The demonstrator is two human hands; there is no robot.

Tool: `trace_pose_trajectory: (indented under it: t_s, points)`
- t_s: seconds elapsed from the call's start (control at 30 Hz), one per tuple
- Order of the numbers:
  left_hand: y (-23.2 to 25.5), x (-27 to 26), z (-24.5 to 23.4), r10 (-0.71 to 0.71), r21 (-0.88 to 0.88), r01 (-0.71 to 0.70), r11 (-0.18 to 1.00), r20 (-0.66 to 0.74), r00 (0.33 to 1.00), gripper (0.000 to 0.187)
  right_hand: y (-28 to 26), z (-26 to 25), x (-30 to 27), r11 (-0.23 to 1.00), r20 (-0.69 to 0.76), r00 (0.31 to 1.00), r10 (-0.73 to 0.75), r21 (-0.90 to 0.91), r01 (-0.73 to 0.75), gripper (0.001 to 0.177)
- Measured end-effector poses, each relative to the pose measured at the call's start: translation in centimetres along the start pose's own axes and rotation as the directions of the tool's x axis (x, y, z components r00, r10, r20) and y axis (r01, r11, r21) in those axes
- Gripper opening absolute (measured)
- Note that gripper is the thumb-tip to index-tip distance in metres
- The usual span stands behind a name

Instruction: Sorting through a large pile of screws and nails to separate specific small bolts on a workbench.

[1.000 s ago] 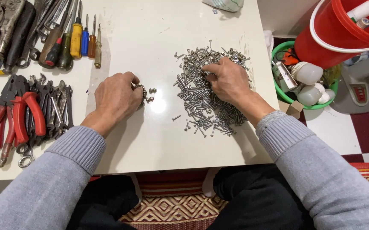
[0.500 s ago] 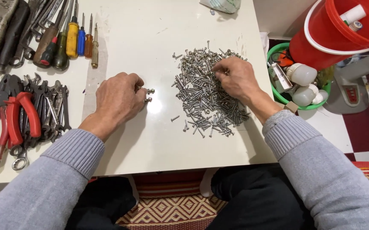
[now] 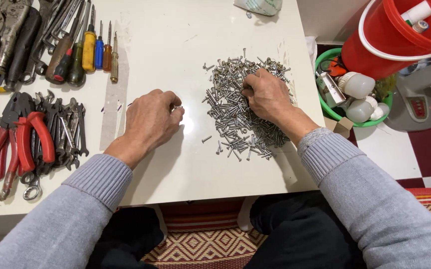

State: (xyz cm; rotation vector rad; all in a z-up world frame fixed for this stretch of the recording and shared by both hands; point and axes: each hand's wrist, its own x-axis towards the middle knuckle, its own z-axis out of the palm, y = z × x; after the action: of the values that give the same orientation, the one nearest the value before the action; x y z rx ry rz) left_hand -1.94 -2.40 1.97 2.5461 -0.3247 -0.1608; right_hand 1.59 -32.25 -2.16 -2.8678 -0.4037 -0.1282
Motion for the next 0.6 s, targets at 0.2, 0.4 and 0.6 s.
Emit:
trace_pose_trajectory:
  t_s: [0.2,0.4,0.6]
  points:
    - [1.4,0.3,0.7,-0.005,-0.191,0.017,0.981,0.064,0.998,0.03,-1.7,-2.5,-0.7,0.987,-0.025,1.0,-0.005,0.163,0.009,0.006]
    - [3.8,0.0,0.5,-0.047,-0.538,0.117,0.835,0.142,0.989,0.035,-4.6,-4.9,-1.7,0.897,-0.139,0.974,-0.176,0.385,0.217,0.005]
    - [5.8,-1.3,-0.3,0.002,-0.752,0.102,0.651,0.136,0.991,0.04,-8.2,-6.3,-2.9,0.818,-0.187,0.94,-0.285,0.463,0.34,0.008]
